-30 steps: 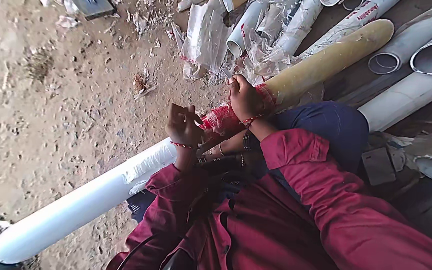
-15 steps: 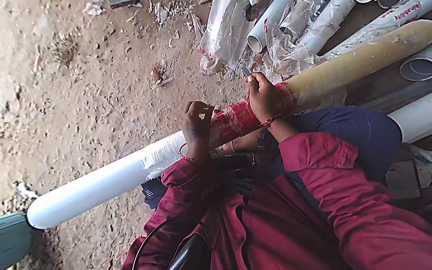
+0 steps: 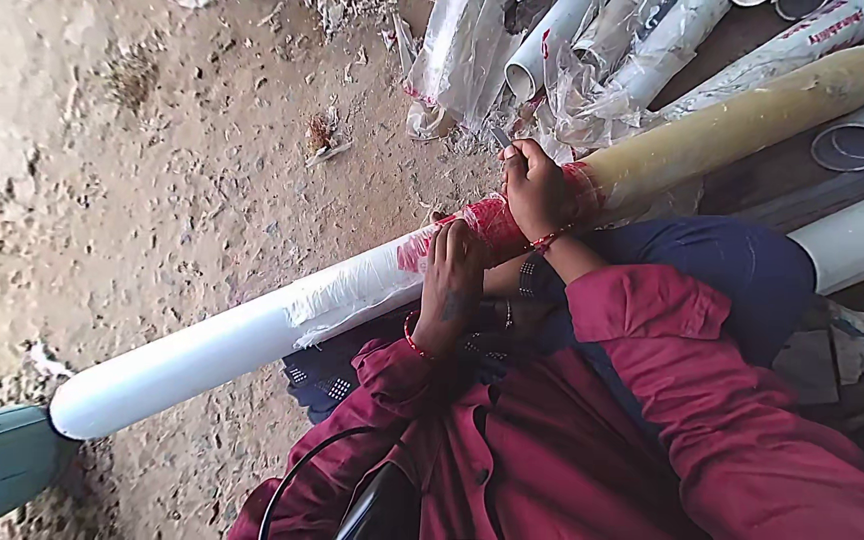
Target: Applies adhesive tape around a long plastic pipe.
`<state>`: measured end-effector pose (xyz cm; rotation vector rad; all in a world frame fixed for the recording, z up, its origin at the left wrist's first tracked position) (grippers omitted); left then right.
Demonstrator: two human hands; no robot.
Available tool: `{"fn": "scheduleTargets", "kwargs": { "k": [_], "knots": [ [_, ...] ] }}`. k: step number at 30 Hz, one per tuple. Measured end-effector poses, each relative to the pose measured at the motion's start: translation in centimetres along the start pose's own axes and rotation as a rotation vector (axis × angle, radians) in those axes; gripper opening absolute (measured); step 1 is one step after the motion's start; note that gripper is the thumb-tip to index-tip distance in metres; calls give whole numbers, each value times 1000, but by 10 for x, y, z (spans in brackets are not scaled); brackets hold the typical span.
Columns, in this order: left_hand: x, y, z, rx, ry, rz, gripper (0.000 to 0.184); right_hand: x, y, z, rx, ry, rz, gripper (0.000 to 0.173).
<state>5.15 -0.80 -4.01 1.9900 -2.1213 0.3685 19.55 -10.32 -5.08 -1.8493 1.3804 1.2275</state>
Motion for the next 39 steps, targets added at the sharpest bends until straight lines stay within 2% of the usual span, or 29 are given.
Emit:
{"fn": "scheduleTargets", "kwargs": {
  "k": [3, 6, 7, 9, 11, 14, 18, 22, 28, 31, 34, 36, 39],
  "knots": [
    [9, 3, 11, 13, 29, 89, 7, 4, 1, 1, 8, -19, -35, 29],
    [16, 19, 28, 10, -5, 343, 13, 4, -1, -3, -53, -22, -74, 29],
    [14, 24, 27, 60, -32, 366, 16, 1, 1, -7, -109, 14, -88, 28],
    [0, 31, 18, 260, -77, 262, 15, -11, 13, -19, -293, 177, -128, 28],
    [-19, 37, 10, 314, -110, 103, 18, -22, 35, -27, -418, 406, -271, 25],
    [-37, 48, 20, 299, -155, 117, 11, -27, 63, -28, -441, 596, -456, 17],
    [-39, 51, 38, 404, -113, 156, 14, -23, 82, -26, -404, 636, -533, 15],
    [-35, 48, 37, 416, -114, 143, 14, -17, 86, -24, -427, 711, -582, 17],
    [-32, 45, 36, 420, -102, 115, 17, -12, 83, -24, -388, 975, -760, 19],
    [-26, 42, 27, 359, -77, 49, 13, -14, 86, -28, -373, 1069, -781, 18],
    [-17, 32, 8, 157, -188, 14, 12, -15, 86, -31, -378, 1061, -727, 13],
    [-9, 25, -3, 13, -216, -7, 23, -13, 81, -34, -389, 934, -663, 15],
    [-4, 17, -11, -68, -234, 28, 29, -16, 74, -43, -354, 705, -502, 21]
  ]
}}
Point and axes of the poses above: each hand's wrist, its own y-axis away from the middle knuckle, its own z-axis out of the palm, x = y × z, the point moved 1 cm from there along -y, towards the middle knuckle, and after that the axes turned 14 degrees about -x, right-handed, at the moved point
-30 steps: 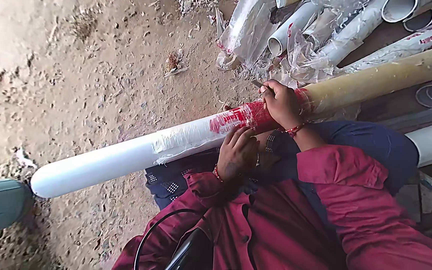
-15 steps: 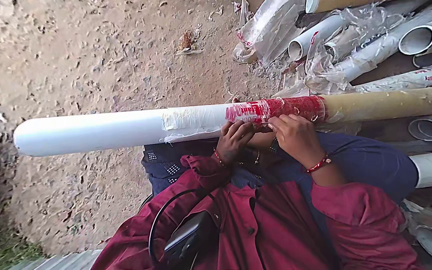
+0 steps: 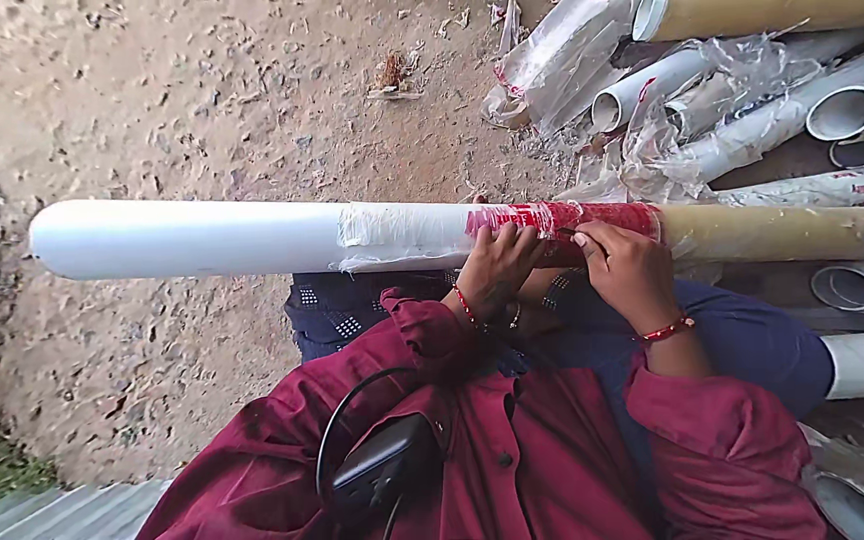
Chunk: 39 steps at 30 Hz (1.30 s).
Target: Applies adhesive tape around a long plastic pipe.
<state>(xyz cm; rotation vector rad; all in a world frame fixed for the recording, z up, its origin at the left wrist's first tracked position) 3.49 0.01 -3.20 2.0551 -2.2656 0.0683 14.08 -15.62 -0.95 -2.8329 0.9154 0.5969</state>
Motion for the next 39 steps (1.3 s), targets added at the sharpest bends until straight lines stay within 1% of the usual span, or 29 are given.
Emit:
{"fn": "scheduleTargets", "kwargs": {
  "k": [3, 5, 6, 7, 8, 10, 12, 13, 14, 16, 17, 18, 19, 20, 21, 22, 23, 24, 26, 28, 30, 32, 34, 36, 39],
  "knots": [
    [-6, -2, -3, -21, -110, 140, 24, 10, -12, 1, 139, -150, 177, 28],
    [-12, -4, -3, 1, -215, 256, 23, 17, -27, 10, 210, -157, 294, 30],
    [-11, -5, -4, -24, -251, 288, 21, 19, -36, 16, 224, -136, 328, 30],
    [-7, -7, -8, -101, -300, 299, 19, 22, -45, 23, 236, -105, 340, 30],
    [-1, -10, -15, -243, -360, 282, 18, 25, -54, 29, 229, -84, 342, 30],
    [13, -22, -31, -581, -427, 194, 20, 29, -67, 35, 203, -80, 352, 32],
    [14, -29, -38, -677, -378, 89, 21, 30, -74, 35, 216, -95, 360, 31],
    [12, -26, -40, -650, -326, 58, 21, 30, -74, 35, 223, -97, 356, 31],
    [9, -21, -40, -587, -252, 53, 19, 31, -74, 36, 228, -97, 349, 31],
    [0, -2, -35, -484, 3, 83, 15, 32, -71, 38, 242, -105, 340, 32],
    [-5, 9, -30, -443, 181, 93, 20, 32, -71, 38, 254, -111, 335, 32],
    [-10, 21, -26, -471, 398, 70, 29, 32, -71, 37, 258, -119, 332, 32],
    [-14, 35, -21, -566, 642, 5, 38, 32, -71, 37, 252, -126, 332, 31],
    [-20, 50, -11, -644, 898, -84, 42, 32, -71, 36, 243, -128, 329, 31],
    [-24, 68, 1, -663, 1154, -190, 43, 32, -71, 36, 231, -125, 330, 31],
    [-26, 84, 11, -634, 1414, -304, 45, 31, -72, 36, 225, -118, 334, 31],
    [-26, 97, 17, -569, 1640, -402, 50, 30, -72, 35, 215, -106, 344, 31],
    [-25, 106, 20, -489, 1814, -472, 57, 30, -71, 35, 197, -97, 357, 32],
    [-27, 110, 12, -345, 2057, -588, 73, 28, -68, 34, 164, -91, 365, 34],
    [-34, 97, -5, -167, 2283, -764, 82, 28, -66, 34, 150, -80, 364, 35],
    [-42, 81, -19, 10, 2394, -941, 78, 26, -65, 33, 154, -67, 379, 35],
    [-46, 70, -24, 107, 2422, -1002, 65, 26, -64, 35, 194, -45, 374, 34],
    [-42, 65, -22, 176, 2373, -1016, 47, 27, -61, 39, 236, -33, 346, 34],
    [-39, 69, -18, 175, 2331, -963, 39, 28, -58, 40, 256, -26, 326, 34],
    [-47, 82, -16, 15, 2276, -812, 38, 27, -56, 41, 259, -17, 327, 36]
  ]
}}
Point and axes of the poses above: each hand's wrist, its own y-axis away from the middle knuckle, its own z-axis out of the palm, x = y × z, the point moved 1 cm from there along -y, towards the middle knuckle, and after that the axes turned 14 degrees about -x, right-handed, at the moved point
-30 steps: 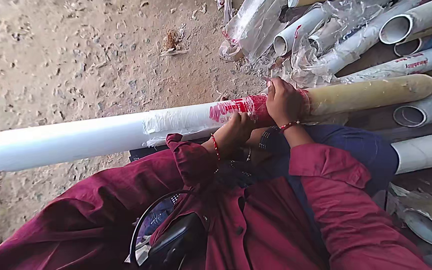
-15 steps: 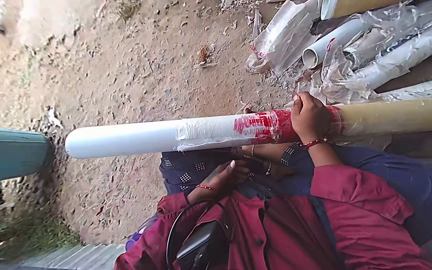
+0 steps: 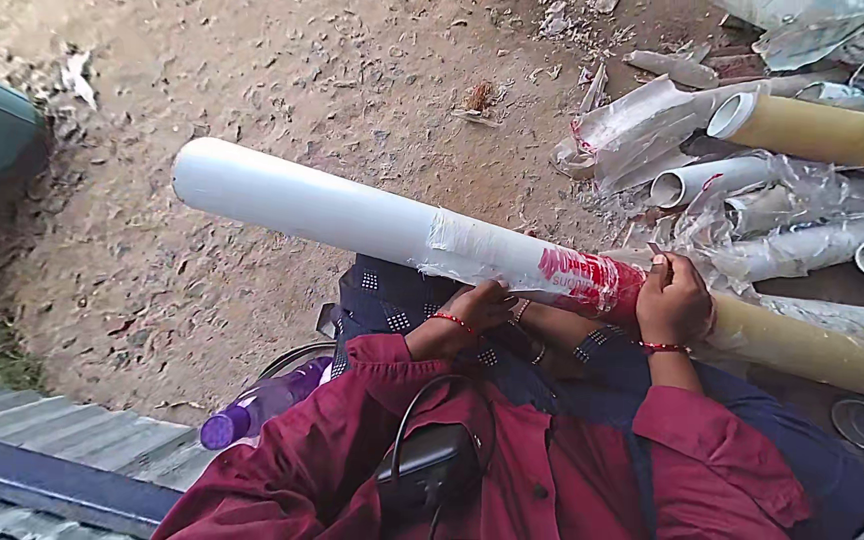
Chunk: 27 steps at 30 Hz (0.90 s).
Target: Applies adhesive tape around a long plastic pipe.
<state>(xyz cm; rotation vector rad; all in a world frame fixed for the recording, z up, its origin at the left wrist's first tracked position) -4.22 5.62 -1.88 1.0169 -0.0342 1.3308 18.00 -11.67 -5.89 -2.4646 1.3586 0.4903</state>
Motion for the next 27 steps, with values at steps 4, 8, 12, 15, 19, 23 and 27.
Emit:
{"fn": "scheduleTargets", "kwargs": {
  "k": [4, 8, 12, 15, 19, 23, 27],
  "knots": [
    [5, 10, -14, -179, -273, -106, 45, -1, 4, 1, 44, 43, -11, 35],
    [8, 11, -13, -229, -495, -117, 57, -5, 14, -5, 71, 71, -39, 33],
    [-7, -7, -10, -305, -217, -128, 67, -15, 20, -6, 120, 75, -55, 32],
    [-10, -15, 1, -281, -105, -207, 74, -25, 14, 3, 100, 81, -58, 34],
    [-6, -16, 17, -258, 7, -129, 59, -43, 7, 8, 47, 21, 57, 34],
    [-25, -23, 10, -229, -49, 150, 49, -40, 5, 4, -7, -47, 92, 34],
    [-43, -26, 1, -244, -106, 289, 48, -40, 5, 1, -47, -48, 121, 36]
  ]
}}
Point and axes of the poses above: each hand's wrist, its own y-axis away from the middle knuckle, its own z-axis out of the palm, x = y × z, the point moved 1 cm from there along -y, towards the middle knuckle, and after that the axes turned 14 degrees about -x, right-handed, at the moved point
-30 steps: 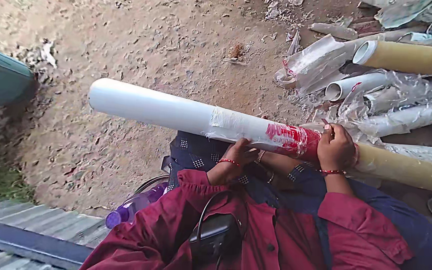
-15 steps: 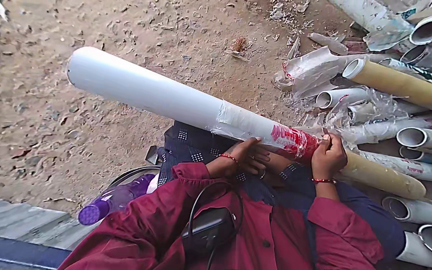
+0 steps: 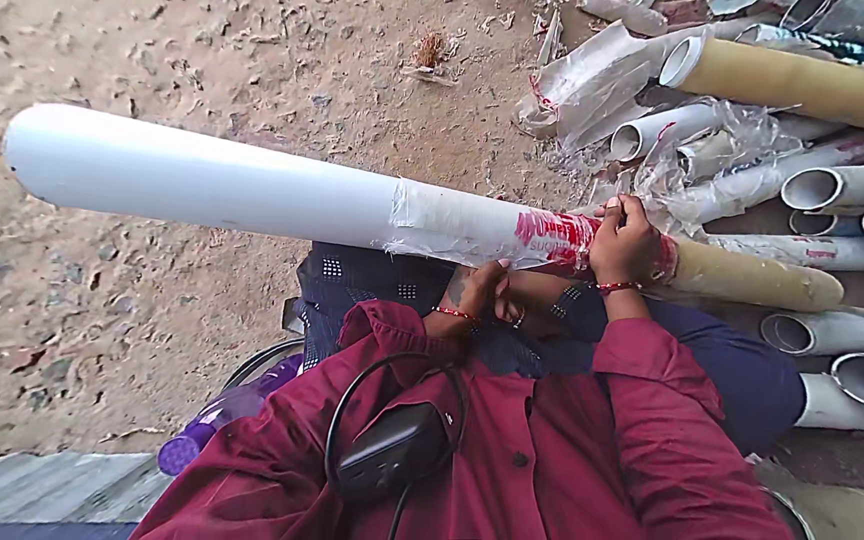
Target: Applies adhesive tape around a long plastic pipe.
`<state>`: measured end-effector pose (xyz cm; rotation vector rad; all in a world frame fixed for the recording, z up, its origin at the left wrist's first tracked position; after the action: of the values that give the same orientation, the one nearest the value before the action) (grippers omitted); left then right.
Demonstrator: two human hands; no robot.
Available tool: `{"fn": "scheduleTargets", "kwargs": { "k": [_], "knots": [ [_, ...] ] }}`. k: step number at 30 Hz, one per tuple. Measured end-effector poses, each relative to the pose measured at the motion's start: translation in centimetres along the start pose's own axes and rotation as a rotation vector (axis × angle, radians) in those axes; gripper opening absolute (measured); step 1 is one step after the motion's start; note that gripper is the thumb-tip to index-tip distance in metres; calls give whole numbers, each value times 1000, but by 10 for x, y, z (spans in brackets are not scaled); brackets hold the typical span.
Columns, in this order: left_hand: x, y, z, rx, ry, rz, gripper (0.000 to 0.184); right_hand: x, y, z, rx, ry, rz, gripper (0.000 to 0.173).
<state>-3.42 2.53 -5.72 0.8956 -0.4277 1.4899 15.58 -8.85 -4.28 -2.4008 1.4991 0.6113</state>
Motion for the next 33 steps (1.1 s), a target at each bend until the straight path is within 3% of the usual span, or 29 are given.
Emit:
{"fn": "scheduleTargets", "kwargs": {
  "k": [8, 15, 19, 23, 28, 30, 33],
  "knots": [
    [-9, 13, -4, -93, -38, -12, 46, 1, 2, -2, -10, 2, 16, 38],
    [15, 14, 11, -158, -171, -20, 47, -3, 6, -19, -10, -35, 11, 36],
    [48, 45, 15, -162, -274, -164, 66, -6, 9, -31, 8, -54, 12, 34],
    [91, 85, 14, 15, -111, -263, 82, -6, 13, -47, 49, -79, -19, 34],
    [110, 99, 6, -37, 66, -327, 96, -6, 19, -55, 77, -98, -9, 36],
    [111, 96, 9, -37, 97, -307, 92, -5, 18, -56, 104, -96, -10, 35],
    [110, 92, 7, -94, 113, -227, 72, -7, 16, -58, 117, -103, -21, 35]
  ]
}}
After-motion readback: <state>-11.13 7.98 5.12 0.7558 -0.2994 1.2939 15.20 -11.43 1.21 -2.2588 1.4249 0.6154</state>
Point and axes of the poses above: each hand's wrist, its own y-axis away from the middle knuckle, its own z-axis out of the palm, x = y × z, the point moved 1 cm from there along -y, towards the middle knuckle, and after that the axes turned 14 degrees about -x, right-handed, at the moved point
